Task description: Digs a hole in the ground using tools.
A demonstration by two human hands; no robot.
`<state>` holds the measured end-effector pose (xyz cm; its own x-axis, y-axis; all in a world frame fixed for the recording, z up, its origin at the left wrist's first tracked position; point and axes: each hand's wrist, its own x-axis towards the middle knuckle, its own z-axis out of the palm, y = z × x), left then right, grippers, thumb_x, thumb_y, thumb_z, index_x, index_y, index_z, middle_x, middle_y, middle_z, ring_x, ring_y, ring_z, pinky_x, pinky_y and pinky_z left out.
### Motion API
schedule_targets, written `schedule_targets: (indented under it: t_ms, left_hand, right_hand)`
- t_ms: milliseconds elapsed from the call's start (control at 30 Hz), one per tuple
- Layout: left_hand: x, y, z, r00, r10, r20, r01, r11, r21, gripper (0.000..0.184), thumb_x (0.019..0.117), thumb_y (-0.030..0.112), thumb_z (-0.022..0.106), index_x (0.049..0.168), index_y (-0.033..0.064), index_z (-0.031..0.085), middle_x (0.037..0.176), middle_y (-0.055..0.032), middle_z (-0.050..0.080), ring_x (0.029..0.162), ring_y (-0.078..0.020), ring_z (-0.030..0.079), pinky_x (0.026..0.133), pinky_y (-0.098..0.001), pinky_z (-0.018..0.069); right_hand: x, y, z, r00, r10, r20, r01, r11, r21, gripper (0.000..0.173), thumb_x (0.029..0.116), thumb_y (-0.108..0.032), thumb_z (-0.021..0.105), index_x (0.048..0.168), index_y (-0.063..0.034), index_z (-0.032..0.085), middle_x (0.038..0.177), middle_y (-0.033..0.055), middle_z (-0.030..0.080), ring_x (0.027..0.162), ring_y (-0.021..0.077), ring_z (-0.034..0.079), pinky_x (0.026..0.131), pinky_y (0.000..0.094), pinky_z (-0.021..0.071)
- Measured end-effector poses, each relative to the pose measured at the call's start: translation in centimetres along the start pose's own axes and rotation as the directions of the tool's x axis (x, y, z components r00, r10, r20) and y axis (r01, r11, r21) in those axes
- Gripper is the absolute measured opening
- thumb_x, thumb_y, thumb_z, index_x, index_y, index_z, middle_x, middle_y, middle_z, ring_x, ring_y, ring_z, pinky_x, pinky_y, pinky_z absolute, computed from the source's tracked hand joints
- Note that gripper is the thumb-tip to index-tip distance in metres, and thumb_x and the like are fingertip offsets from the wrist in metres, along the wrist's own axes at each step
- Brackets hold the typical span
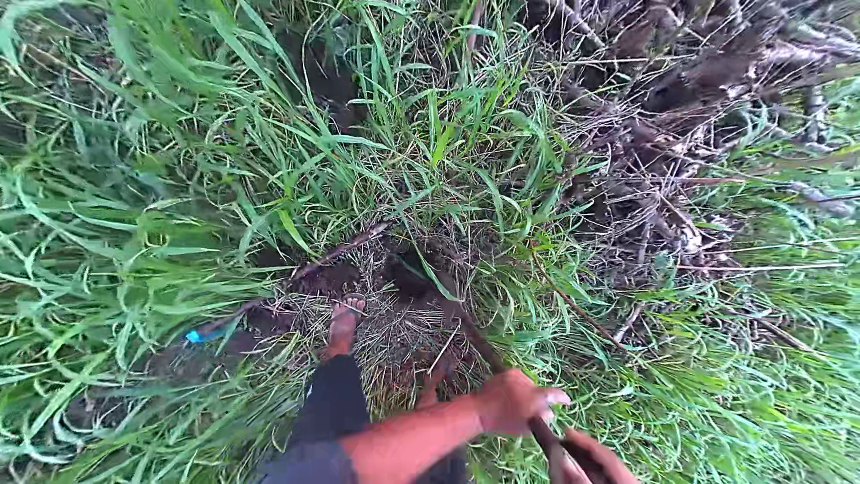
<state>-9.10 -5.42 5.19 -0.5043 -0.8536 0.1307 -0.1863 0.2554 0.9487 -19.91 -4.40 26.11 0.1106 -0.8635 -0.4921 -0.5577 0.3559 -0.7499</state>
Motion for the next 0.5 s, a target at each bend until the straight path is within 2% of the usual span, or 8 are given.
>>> schedule_targets:
  t_ms: [67,100,133,200,233,300,367,500]
  left_hand:
    - [-1.5,-9.3,0.7,0.993,-0.121,0.005,0.121,0.993,-0.01,0.028,0.102,0.026,0.058,0.126,0.0187,0.069,0.093,-0.0053,0.075,0.091,-0.0219,0.071,0.099,-0.0454,0.0536]
    - [-0.3,-11.9,0.2,0.983,-0.184,0.019,0.184,0.983,0.006,0.027,0.103,0.025,0.056,0.126,0.0171,0.068,0.097,-0.0062,0.075,0.096,-0.0228,0.071,0.103,-0.0453,0.0514]
    - [1.7,-13.2,-0.6,0.965,-0.252,0.073,0.251,0.968,0.016,0.032,0.1037,0.026,0.056,0.134,0.0186,0.064,0.102,-0.0068,0.075,0.101,-0.0239,0.07,0.107,-0.0465,0.0492]
    - [4.0,-11.9,1.4,0.9,-0.359,0.247,0.371,0.928,-0.006,0.052,0.0995,0.026,0.063,0.15,0.0285,0.052,0.111,-0.0062,0.075,0.109,-0.0255,0.068,0.111,-0.0504,0.0445]
    - [6.9,-12.1,1.8,0.897,-0.371,0.239,0.379,0.925,0.016,0.063,0.0945,0.023,0.069,0.153,0.0301,0.048,0.113,-0.007,0.075,0.111,-0.0274,0.068,0.112,-0.053,0.0434]
    - [11.3,-11.6,3.1,0.892,-0.397,0.217,0.398,0.917,0.039,0.074,0.0876,0.016,0.078,0.154,0.0255,0.047,0.125,-0.01,0.072,0.121,-0.0316,0.064,0.114,-0.0579,0.0411]
    - [12.4,-11.1,5.3,0.876,-0.431,0.217,0.427,0.902,0.071,0.071,0.091,0.019,0.076,0.155,0.0189,0.045,0.136,-0.0113,0.066,0.131,-0.0322,0.058,0.116,-0.058,0.0385]
    - [7.2,-11.3,6.9,0.853,-0.495,0.163,0.483,0.868,0.114,0.067,0.0846,0.013,0.076,0.147,0.0229,0.055,0.131,-0.0066,0.069,0.128,-0.0275,0.059,0.119,-0.0543,0.0359]
  right_hand:
    - [6.8,7.2,6.8,0.983,-0.155,-0.094,0.139,0.978,-0.153,0.028,0.0966,-0.02,0.067,0.118,-0.0033,0.071,0.101,0.0044,0.077,0.082,0.0103,0.074,0.073,0.0318,0.0656]
    - [10.1,8.3,7.6,0.981,-0.173,-0.093,0.153,0.969,-0.193,0.026,0.0955,-0.02,0.068,0.117,-0.0051,0.073,0.1,0.0016,0.077,0.082,0.0079,0.073,0.074,0.0304,0.0655]
    - [12.9,8.4,6.7,0.985,-0.161,-0.067,0.142,0.964,-0.223,0.026,0.0956,-0.02,0.07,0.117,-0.0053,0.072,0.101,0.0013,0.077,0.085,0.0078,0.073,0.077,0.031,0.0655]
    - [13.2,9.1,2.9,0.994,-0.058,-0.091,0.032,0.964,-0.264,0.026,0.0952,-0.02,0.071,0.116,-0.0053,0.073,0.101,0.0024,0.076,0.087,0.0086,0.073,0.08,0.0315,0.065]
    - [15.2,9.7,0.4,0.991,-0.066,-0.117,0.031,0.959,-0.281,0.025,0.0942,-0.021,0.071,0.114,-0.0059,0.073,0.1,0.0026,0.076,0.086,0.0089,0.073,0.08,0.0316,0.0645]
    - [17.6,11.8,-4.5,0.985,-0.071,-0.159,0.022,0.956,-0.293,0.024,0.0929,-0.021,0.071,0.111,-0.0052,0.074,0.102,0.005,0.075,0.089,0.0107,0.072,0.083,0.0332,0.0627]
    - [18.2,14.5,-7.2,0.983,-0.069,-0.173,0.017,0.958,-0.285,0.027,0.0918,-0.023,0.07,0.11,-0.0033,0.074,0.101,0.0067,0.075,0.087,0.01,0.071,0.081,0.0314,0.061]
    - [13.7,14.8,-3.0,0.997,-0.017,-0.073,0.003,0.983,-0.185,0.028,0.0936,-0.02,0.069,0.117,-0.0037,0.073,0.104,0.007,0.075,0.089,0.0131,0.072,0.081,0.0361,0.063]
